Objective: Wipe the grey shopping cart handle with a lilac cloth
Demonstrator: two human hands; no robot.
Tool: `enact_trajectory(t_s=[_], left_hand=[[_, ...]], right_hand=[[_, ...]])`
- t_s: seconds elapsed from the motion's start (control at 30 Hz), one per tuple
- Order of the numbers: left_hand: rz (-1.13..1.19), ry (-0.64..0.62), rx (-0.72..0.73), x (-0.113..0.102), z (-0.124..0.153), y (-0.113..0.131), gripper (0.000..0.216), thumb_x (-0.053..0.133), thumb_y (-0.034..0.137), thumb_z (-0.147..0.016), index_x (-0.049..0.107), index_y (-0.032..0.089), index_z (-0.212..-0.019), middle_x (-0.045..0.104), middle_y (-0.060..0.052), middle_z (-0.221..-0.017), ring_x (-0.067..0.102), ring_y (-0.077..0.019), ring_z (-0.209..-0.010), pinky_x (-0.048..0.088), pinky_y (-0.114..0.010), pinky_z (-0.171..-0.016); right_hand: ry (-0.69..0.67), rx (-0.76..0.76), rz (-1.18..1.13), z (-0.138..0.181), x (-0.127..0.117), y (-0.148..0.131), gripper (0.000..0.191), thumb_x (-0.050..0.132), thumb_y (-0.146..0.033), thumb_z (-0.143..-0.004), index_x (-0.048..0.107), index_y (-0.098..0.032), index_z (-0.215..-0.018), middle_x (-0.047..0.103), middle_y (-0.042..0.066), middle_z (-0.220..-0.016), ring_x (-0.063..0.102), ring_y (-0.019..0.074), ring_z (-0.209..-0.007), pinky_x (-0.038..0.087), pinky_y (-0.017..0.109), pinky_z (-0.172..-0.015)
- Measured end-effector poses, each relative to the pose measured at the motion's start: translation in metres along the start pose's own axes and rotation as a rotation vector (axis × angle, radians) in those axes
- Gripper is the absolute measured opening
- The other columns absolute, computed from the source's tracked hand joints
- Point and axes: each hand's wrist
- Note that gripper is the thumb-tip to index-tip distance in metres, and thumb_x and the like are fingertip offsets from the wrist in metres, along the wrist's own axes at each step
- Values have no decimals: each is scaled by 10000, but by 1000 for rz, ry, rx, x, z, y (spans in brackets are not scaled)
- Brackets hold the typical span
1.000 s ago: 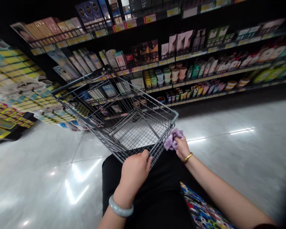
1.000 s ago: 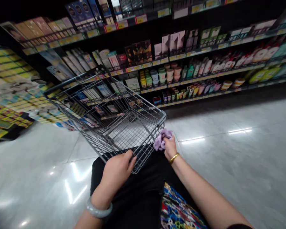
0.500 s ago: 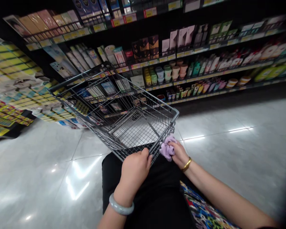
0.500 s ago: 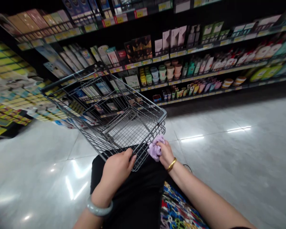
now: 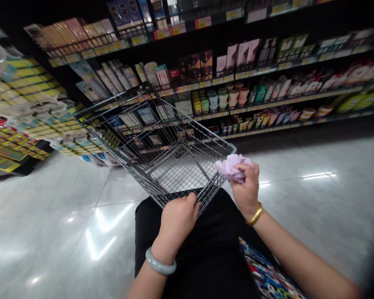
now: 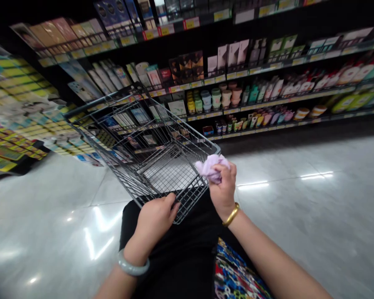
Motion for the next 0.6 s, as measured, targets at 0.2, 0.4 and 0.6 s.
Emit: enact_trajectory(t_s=[0.2, 0.4, 0.6], left_hand=[[28, -8, -7, -1, 3, -1, 171, 471, 311, -962, 605, 204, -973, 702, -61, -817, 686, -206, -759, 438, -289, -634], [27, 56, 22, 5, 15, -3, 200, 427, 333, -987, 579, 219, -924, 687, -38, -767, 675, -216, -719, 453, -304, -616], [49, 64, 45, 12, 36, -2, 176, 424, 296, -980, 565, 233, -895, 680, -32, -734, 664, -217, -675, 466, -313, -603]], right_hand=[[-568, -527, 151, -11, 12, -8, 377, 570, -89, -750, 733, -314, -1005, 693, 20, -1164, 575, 258, -1105, 429, 477, -1043], [-453, -425, 370, -64, 10, 4, 298, 537, -99, -744, 721, -216, -947, 722, 62, -1041, 590, 264, -1026, 423, 430, -986], [-632, -494, 464, -64, -3, -3, 233, 523, -113, -766, 687, -225, -889, 714, 43, -987, 580, 232, -910, 418, 358, -863]])
Point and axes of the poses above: each hand's wrist, its own z-axis away from the middle knuckle, its own x-axis out of the palm, y = z × x
